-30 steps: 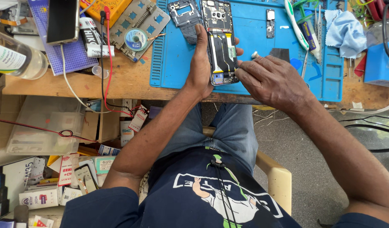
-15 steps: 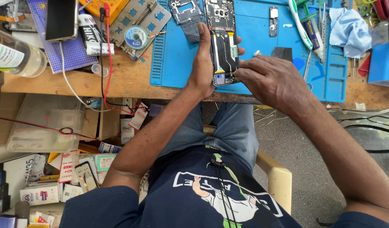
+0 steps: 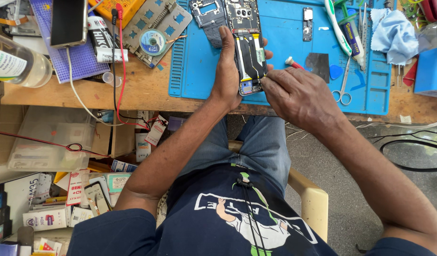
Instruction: The person disassembles a smartphone on a blue mat, using a screwdriver to remove screws and tweezers to lift and reposition internal components. The person handles the battery, ribbon cables, and small circuit boards, placing removed parts on the mat.
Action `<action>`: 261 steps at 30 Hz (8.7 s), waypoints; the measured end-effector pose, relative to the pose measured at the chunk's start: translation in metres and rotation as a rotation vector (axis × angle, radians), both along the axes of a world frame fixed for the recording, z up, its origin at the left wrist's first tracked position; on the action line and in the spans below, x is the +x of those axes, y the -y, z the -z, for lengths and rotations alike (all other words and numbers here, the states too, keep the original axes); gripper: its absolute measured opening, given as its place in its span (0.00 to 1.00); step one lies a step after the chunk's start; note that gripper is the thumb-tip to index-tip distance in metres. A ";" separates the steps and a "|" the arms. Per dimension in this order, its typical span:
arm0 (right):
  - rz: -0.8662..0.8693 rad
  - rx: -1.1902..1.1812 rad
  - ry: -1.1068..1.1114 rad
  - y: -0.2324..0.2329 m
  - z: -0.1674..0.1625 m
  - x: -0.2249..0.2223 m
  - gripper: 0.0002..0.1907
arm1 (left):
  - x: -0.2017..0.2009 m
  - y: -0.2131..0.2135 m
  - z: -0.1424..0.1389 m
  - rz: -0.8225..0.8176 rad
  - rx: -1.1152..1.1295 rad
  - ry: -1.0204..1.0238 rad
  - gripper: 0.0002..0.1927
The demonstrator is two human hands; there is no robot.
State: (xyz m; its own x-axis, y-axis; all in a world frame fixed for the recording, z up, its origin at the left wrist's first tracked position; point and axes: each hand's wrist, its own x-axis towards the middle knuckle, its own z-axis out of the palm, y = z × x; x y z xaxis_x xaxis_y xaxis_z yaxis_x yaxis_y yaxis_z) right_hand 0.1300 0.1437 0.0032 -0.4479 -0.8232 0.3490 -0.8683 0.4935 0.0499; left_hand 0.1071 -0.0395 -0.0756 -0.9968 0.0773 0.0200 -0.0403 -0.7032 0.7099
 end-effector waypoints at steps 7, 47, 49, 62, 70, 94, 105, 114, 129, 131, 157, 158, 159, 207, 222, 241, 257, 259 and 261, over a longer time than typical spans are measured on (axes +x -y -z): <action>0.032 -0.065 0.037 0.002 0.006 0.001 0.14 | -0.001 -0.001 0.001 -0.030 -0.006 -0.007 0.44; 0.179 -0.516 0.397 -0.004 0.014 -0.006 0.08 | 0.003 0.006 -0.004 0.181 0.224 -0.046 0.42; 0.183 -0.531 0.419 -0.003 0.014 -0.008 0.08 | 0.003 0.006 -0.004 0.191 0.221 -0.071 0.41; 0.245 -0.726 0.462 -0.004 0.015 0.009 0.10 | 0.005 0.005 -0.010 0.144 0.161 -0.011 0.43; 0.168 -0.494 0.104 -0.001 0.023 0.023 0.16 | 0.005 0.005 -0.008 0.125 0.071 -0.021 0.47; 0.457 -0.998 0.641 0.051 0.036 0.028 0.20 | 0.016 0.003 0.002 -0.068 0.045 -0.298 0.47; 0.557 -1.086 0.642 0.066 0.030 0.028 0.20 | 0.021 0.003 -0.003 -0.094 -0.035 -0.291 0.52; 0.511 -1.094 0.611 0.064 0.032 0.029 0.20 | 0.020 0.005 -0.002 -0.081 -0.059 -0.287 0.52; 0.492 -1.136 0.622 0.065 0.037 0.028 0.21 | 0.025 0.005 0.003 -0.124 -0.233 -0.436 0.47; 0.487 -1.132 0.638 0.064 0.037 0.028 0.21 | 0.026 0.005 0.003 -0.128 -0.205 -0.428 0.46; 0.324 -1.132 0.819 0.046 0.037 0.027 0.25 | 0.020 0.005 -0.008 -0.150 0.034 -0.303 0.46; 0.358 -1.130 0.780 0.044 0.035 0.031 0.23 | 0.019 0.006 -0.009 -0.133 0.084 -0.284 0.46; 0.393 -1.130 0.743 0.043 0.034 0.034 0.22 | 0.018 0.007 -0.010 -0.114 0.134 -0.264 0.46; 0.050 -0.171 0.102 0.002 0.000 -0.005 0.15 | 0.007 0.015 -0.008 0.093 0.275 -0.094 0.48; -0.039 -0.006 -0.018 0.007 -0.011 -0.005 0.19 | -0.003 0.017 -0.003 0.114 0.289 -0.012 0.46; -0.080 0.125 -0.034 0.010 -0.011 -0.021 0.22 | -0.007 0.014 -0.002 0.134 0.208 0.026 0.44; -0.004 -0.060 0.108 0.011 -0.014 -0.015 0.19 | -0.005 0.013 0.000 0.136 0.257 -0.022 0.44; -0.003 -0.102 0.089 0.012 -0.011 -0.015 0.19 | -0.004 0.012 -0.001 0.123 0.232 -0.019 0.44; 0.011 -0.157 0.066 0.013 -0.007 -0.013 0.18 | -0.003 0.012 -0.002 0.128 0.246 0.003 0.44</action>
State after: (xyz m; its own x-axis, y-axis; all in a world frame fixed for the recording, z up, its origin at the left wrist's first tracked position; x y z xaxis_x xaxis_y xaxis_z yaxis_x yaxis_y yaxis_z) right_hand 0.1173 0.1311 0.0106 -0.4826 -0.7557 0.4427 -0.8616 0.5003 -0.0853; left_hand 0.1041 -0.0514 -0.0737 -0.9793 0.1960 0.0507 -0.1420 -0.8435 0.5181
